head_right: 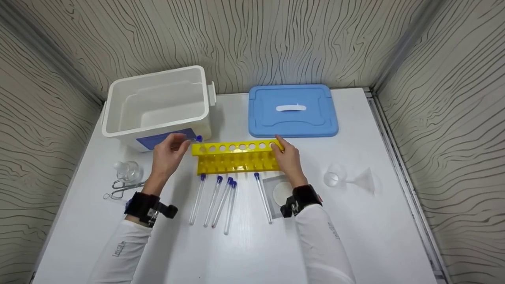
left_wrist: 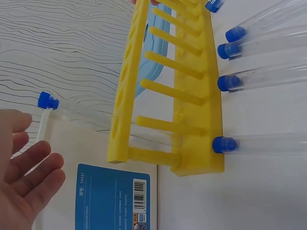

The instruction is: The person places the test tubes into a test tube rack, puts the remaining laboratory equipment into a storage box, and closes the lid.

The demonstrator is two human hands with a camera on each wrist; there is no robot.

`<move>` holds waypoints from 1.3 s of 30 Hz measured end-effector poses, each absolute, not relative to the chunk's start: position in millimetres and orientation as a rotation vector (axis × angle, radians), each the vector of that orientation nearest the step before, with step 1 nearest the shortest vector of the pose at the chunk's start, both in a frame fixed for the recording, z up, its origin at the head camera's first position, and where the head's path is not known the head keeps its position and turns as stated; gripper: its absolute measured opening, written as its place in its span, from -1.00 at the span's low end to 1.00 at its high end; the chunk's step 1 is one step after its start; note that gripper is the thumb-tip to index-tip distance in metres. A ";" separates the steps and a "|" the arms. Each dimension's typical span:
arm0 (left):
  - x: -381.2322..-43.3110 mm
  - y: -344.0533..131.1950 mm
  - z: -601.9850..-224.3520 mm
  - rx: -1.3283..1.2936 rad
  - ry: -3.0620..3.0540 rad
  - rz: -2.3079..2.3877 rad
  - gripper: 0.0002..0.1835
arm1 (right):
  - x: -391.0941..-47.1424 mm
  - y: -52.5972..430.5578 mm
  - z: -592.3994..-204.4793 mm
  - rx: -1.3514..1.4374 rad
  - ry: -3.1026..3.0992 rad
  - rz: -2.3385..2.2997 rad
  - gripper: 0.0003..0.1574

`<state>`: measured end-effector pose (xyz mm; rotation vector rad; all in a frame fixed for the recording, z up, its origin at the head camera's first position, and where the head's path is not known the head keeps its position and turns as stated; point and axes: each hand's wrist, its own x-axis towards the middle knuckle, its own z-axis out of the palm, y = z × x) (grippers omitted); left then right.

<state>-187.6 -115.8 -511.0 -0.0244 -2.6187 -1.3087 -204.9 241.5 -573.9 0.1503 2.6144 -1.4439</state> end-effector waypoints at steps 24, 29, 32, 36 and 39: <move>-157.4 -127.8 -541.3 0.082 -2.933 -1.196 -0.64 | -204.3 241.5 -574.4 0.168 2.578 -1.471 -0.28; -152.6 -121.7 -554.6 0.098 -3.039 -1.123 -0.62 | -205.2 241.9 -574.7 0.177 2.571 -1.476 -0.29; -149.3 -117.7 -562.5 0.087 -3.082 -1.068 -0.61 | -205.4 241.9 -574.8 0.171 2.568 -1.478 -0.28; -146.2 -112.8 -571.5 0.076 -3.098 -1.054 -0.61 | -205.5 241.4 -574.7 0.165 2.567 -1.480 -0.28; -145.1 -109.7 -576.9 0.072 -3.102 -1.068 -0.60 | -205.4 241.2 -574.5 0.168 2.573 -1.485 -0.28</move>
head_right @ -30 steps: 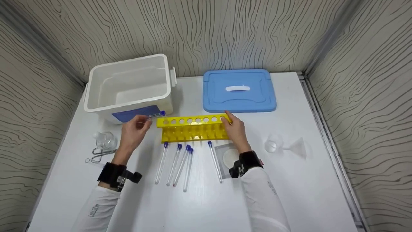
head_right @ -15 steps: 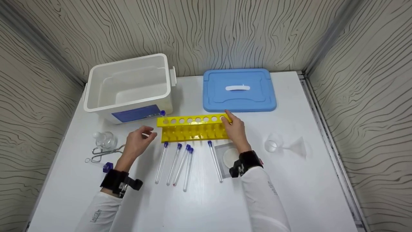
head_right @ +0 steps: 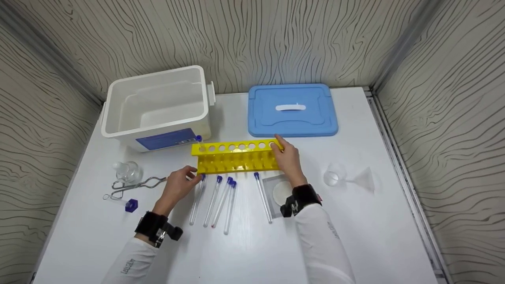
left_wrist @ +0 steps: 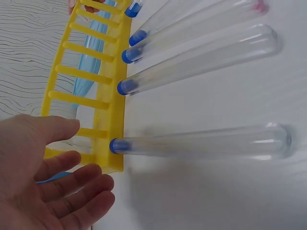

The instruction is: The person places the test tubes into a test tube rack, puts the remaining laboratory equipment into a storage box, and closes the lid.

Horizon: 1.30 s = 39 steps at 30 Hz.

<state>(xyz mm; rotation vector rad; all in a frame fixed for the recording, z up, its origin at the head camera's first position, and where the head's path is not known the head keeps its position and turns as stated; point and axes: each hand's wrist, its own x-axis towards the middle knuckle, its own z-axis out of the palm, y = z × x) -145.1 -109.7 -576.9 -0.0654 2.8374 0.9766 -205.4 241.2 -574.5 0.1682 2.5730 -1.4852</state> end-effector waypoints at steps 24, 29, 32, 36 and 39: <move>-138.5 -95.9 -599.0 -0.094 2.846 0.906 -0.72 | -204.7 240.6 -573.4 0.152 2.604 -1.475 -0.31; -136.6 -93.5 -599.3 -0.119 2.855 0.871 -0.72 | -205.5 240.3 -573.7 0.153 2.597 -1.480 -0.30; -135.9 -91.9 -598.8 -0.146 2.840 0.871 -0.69 | -205.8 240.1 -574.3 0.169 2.577 -1.491 -0.29; -135.7 -90.1 -598.4 -0.166 2.830 0.879 -0.68 | -205.0 240.2 -574.2 0.156 2.584 -1.488 -0.29; -135.3 -89.5 -598.7 -0.163 2.849 0.876 -0.70 | -204.1 240.3 -573.1 0.147 2.598 -1.474 -0.30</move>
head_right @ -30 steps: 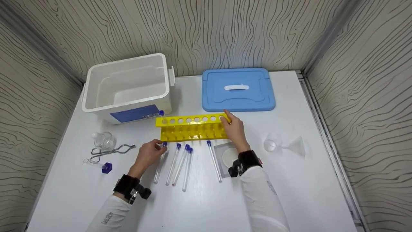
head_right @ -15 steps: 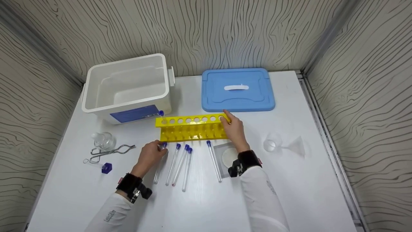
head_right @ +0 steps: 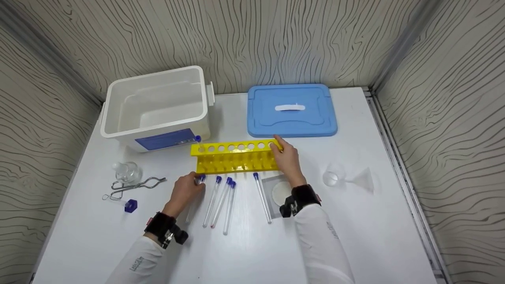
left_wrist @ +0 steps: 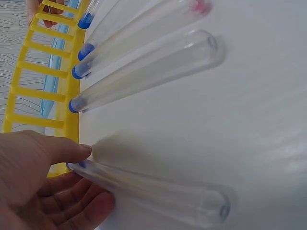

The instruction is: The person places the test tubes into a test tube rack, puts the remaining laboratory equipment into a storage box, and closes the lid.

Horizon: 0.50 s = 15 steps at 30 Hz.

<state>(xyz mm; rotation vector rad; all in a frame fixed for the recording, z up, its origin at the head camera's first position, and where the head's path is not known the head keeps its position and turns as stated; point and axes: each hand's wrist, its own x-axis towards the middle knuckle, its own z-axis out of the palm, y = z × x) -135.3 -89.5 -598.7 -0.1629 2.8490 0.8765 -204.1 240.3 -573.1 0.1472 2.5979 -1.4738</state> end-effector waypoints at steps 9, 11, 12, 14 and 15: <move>-136.7 -90.4 -596.2 -0.161 2.816 0.893 -0.75 | -203.5 241.6 -573.8 0.142 2.592 -1.480 -0.30; -137.0 -90.6 -595.4 -0.144 2.824 0.882 -0.77 | -204.0 242.0 -574.4 0.142 2.590 -1.482 -0.29; -136.8 -90.8 -594.9 -0.136 2.828 0.881 -0.78 | -204.2 242.0 -574.4 0.144 2.590 -1.481 -0.29; -136.7 -91.1 -593.6 -0.129 2.833 0.880 -0.79 | -204.8 241.8 -574.1 0.152 2.590 -1.474 -0.28; -136.6 -91.1 -592.5 -0.127 2.833 0.882 -0.79 | -205.0 241.8 -573.7 0.153 2.591 -1.473 -0.28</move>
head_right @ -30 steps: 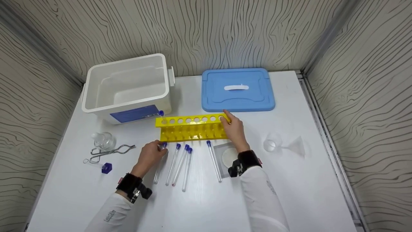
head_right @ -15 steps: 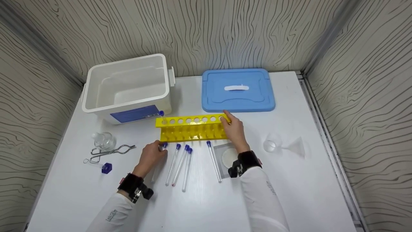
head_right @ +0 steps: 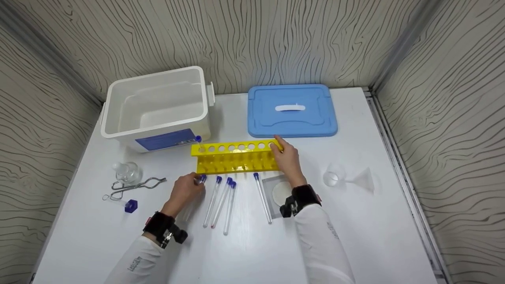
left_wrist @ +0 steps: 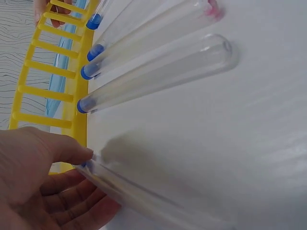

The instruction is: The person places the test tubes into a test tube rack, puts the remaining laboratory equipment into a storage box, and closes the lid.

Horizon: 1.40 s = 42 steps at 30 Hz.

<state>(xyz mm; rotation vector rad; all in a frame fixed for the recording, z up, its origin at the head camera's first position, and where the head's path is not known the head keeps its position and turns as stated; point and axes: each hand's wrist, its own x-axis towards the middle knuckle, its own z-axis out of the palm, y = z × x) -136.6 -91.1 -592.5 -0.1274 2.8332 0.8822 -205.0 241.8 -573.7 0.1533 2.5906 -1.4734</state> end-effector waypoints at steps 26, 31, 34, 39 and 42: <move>-138.9 -85.1 -565.5 -0.085 2.821 0.948 -0.74 | -202.1 241.1 -572.5 0.129 2.604 -1.500 -0.32; -138.2 -83.1 -559.5 -0.084 2.819 0.963 -0.72 | -202.7 241.2 -573.4 0.137 2.601 -1.495 -0.32; -138.1 -81.2 -554.5 -0.095 2.810 0.981 -0.70 | -203.3 241.0 -573.7 0.147 2.599 -1.488 -0.31; -139.2 -79.1 -544.3 -0.092 2.817 0.994 -0.69 | -203.2 240.8 -573.5 0.141 2.605 -1.488 -0.31; -140.7 -78.7 -537.2 -0.078 2.841 1.006 -0.68 | -202.9 241.1 -573.5 0.122 2.619 -1.490 -0.30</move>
